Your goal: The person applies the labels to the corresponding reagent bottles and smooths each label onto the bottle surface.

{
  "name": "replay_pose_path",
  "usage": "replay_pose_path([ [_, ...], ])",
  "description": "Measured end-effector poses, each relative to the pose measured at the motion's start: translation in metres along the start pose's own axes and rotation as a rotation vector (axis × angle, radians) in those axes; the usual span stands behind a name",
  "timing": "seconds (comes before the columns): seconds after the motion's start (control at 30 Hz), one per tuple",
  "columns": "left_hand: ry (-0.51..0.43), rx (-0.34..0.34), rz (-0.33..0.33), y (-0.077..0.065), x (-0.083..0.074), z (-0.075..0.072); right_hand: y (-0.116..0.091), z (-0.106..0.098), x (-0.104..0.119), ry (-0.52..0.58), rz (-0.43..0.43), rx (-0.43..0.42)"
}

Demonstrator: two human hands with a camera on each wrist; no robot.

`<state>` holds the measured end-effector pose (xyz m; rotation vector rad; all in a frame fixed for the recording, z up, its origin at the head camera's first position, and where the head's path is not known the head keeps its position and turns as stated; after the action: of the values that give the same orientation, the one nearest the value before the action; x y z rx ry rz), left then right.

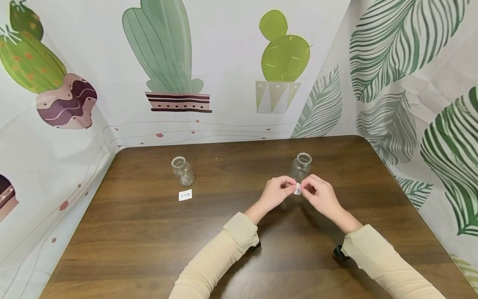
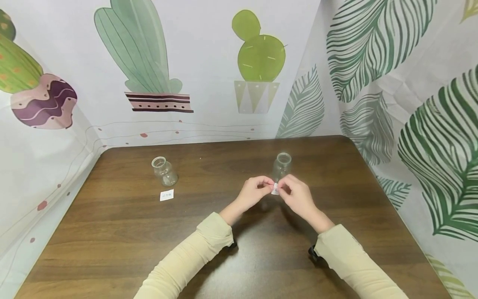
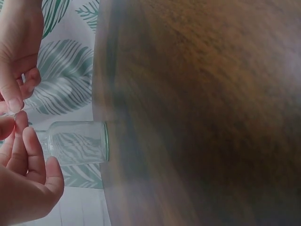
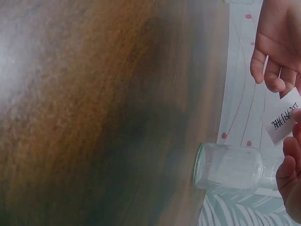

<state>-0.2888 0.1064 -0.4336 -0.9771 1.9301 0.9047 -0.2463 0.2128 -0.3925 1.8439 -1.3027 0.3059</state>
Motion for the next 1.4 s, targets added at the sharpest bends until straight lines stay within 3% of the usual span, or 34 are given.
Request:
replay_pose_path([
  [0.5,0.122,0.003,0.040,-0.0023,-0.0014,-0.0005,0.0007,-0.0037,-0.0045,0.040,0.014,-0.053],
  [1.0,0.180,0.057,-0.002,-0.0038,0.0025,0.0033,-0.0006,-0.0010,-0.0056,0.086,0.039,-0.026],
  [1.4,0.218,-0.020,-0.033,-0.0005,0.0051,-0.0018,-0.0024,-0.0009,-0.0101,0.054,0.025,0.022],
])
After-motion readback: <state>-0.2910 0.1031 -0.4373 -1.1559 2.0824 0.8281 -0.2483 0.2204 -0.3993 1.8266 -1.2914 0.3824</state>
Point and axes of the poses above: each hand's wrist, its own y-axis towards the middle knuckle, its own z-axis out of the palm, x = y × z, the point moved 9 cm from there along y, towards the middle knuckle, and after that the axes turned 7 degrees about z, right-handed, at the moved point
